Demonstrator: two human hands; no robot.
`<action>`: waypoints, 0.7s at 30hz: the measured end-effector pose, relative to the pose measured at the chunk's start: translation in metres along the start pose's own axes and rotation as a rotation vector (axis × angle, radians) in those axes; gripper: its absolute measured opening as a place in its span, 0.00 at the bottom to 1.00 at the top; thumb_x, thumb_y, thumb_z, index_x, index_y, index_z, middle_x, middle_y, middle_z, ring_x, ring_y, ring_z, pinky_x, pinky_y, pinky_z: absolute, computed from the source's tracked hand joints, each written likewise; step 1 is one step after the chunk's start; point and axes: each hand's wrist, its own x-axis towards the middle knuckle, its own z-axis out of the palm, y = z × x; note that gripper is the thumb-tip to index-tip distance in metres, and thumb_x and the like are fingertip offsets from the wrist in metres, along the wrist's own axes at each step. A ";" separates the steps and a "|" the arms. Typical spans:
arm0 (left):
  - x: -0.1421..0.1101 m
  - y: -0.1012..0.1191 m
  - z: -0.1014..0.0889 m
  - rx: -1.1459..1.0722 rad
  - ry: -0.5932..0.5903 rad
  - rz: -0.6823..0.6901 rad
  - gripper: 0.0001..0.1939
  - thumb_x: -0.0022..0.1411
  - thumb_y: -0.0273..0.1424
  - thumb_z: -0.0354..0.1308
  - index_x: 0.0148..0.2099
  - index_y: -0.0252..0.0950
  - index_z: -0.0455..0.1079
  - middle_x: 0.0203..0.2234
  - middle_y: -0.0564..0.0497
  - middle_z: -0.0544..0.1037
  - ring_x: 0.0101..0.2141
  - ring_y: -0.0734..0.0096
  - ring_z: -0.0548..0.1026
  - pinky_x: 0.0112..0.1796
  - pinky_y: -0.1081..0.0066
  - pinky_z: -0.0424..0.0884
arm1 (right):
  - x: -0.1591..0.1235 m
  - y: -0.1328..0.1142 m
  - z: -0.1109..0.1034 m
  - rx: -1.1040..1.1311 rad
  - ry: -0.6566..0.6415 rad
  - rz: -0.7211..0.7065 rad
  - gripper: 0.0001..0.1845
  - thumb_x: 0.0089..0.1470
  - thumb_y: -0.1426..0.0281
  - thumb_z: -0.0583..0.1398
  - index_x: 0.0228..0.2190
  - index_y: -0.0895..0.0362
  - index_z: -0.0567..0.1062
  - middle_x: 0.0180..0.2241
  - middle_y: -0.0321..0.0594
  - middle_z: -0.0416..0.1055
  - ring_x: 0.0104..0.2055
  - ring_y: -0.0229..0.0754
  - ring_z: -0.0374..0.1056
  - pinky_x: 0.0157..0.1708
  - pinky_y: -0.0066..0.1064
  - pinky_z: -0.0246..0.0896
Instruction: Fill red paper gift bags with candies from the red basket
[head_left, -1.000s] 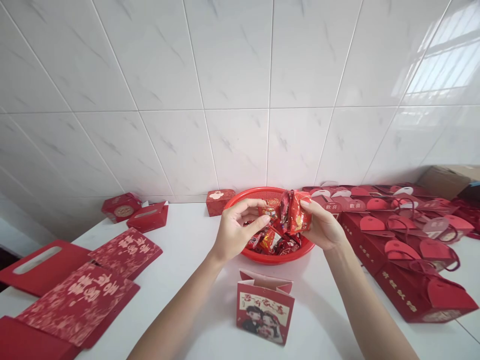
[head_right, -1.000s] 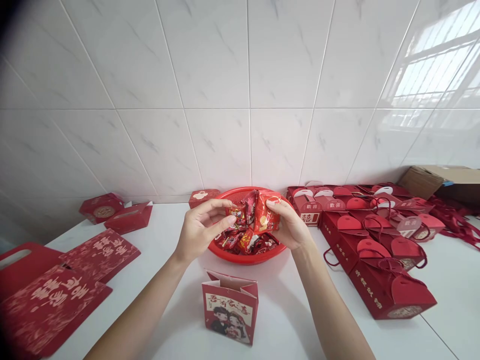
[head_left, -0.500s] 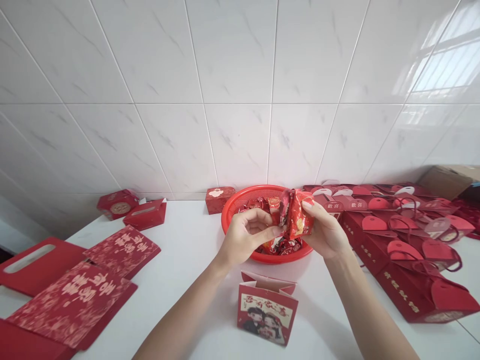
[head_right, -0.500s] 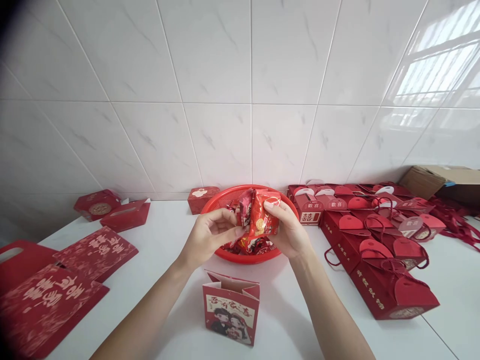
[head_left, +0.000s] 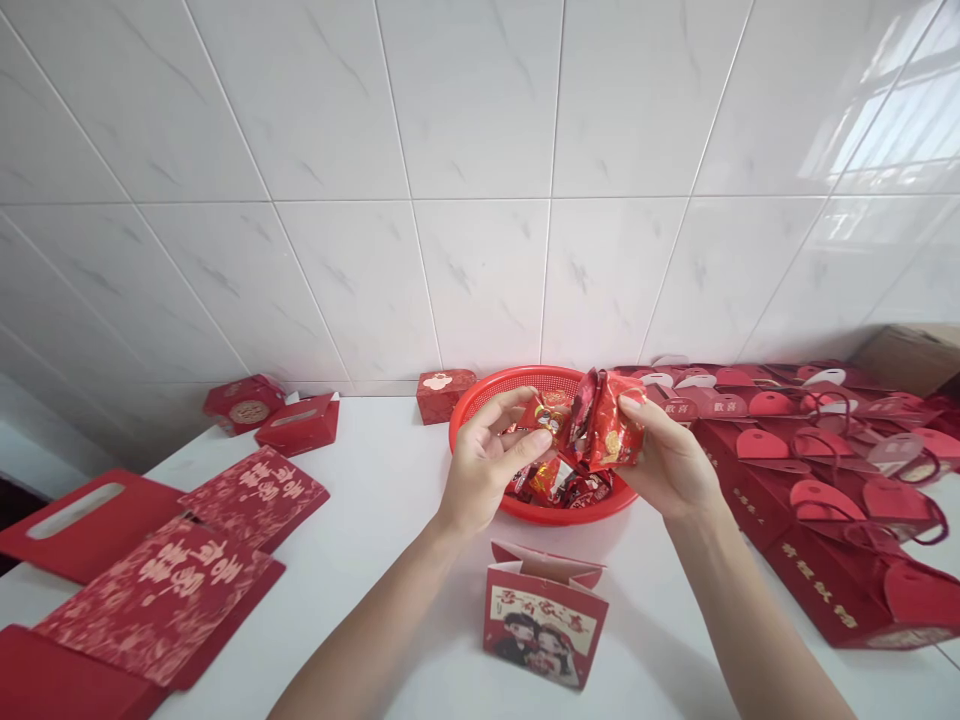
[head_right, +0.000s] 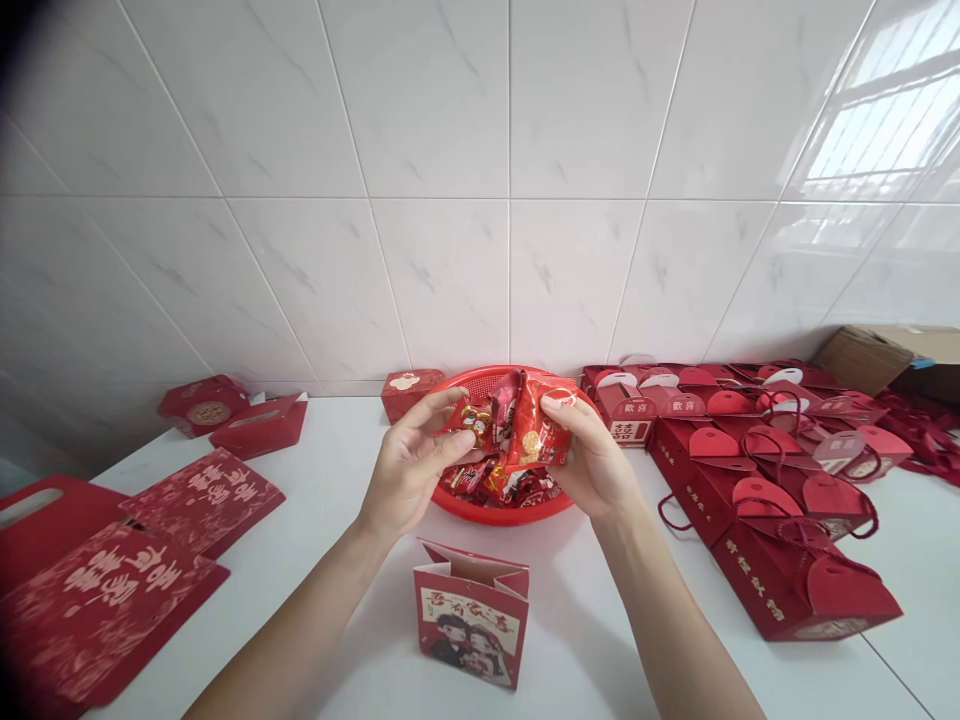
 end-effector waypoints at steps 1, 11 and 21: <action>-0.001 0.001 0.000 -0.008 -0.005 -0.010 0.22 0.50 0.31 0.74 0.48 0.40 0.76 0.39 0.51 0.80 0.32 0.72 0.80 0.36 0.71 0.83 | 0.000 0.000 0.001 -0.007 -0.002 0.000 0.14 0.46 0.62 0.71 0.36 0.53 0.81 0.34 0.35 0.81 0.33 0.41 0.76 0.32 0.28 0.72; -0.006 0.016 0.006 -0.041 -0.001 -0.108 0.21 0.50 0.37 0.73 0.46 0.38 0.78 0.39 0.47 0.82 0.36 0.59 0.82 0.37 0.62 0.83 | -0.003 -0.002 0.004 -0.064 0.012 -0.026 0.13 0.47 0.62 0.70 0.36 0.53 0.80 0.36 0.38 0.80 0.35 0.43 0.76 0.35 0.31 0.72; -0.007 0.010 0.004 -0.009 0.056 -0.054 0.12 0.52 0.35 0.74 0.39 0.37 0.82 0.33 0.51 0.82 0.35 0.67 0.81 0.38 0.66 0.83 | -0.004 -0.004 0.006 -0.021 0.054 -0.009 0.13 0.43 0.63 0.72 0.33 0.54 0.80 0.31 0.35 0.79 0.30 0.39 0.73 0.29 0.26 0.70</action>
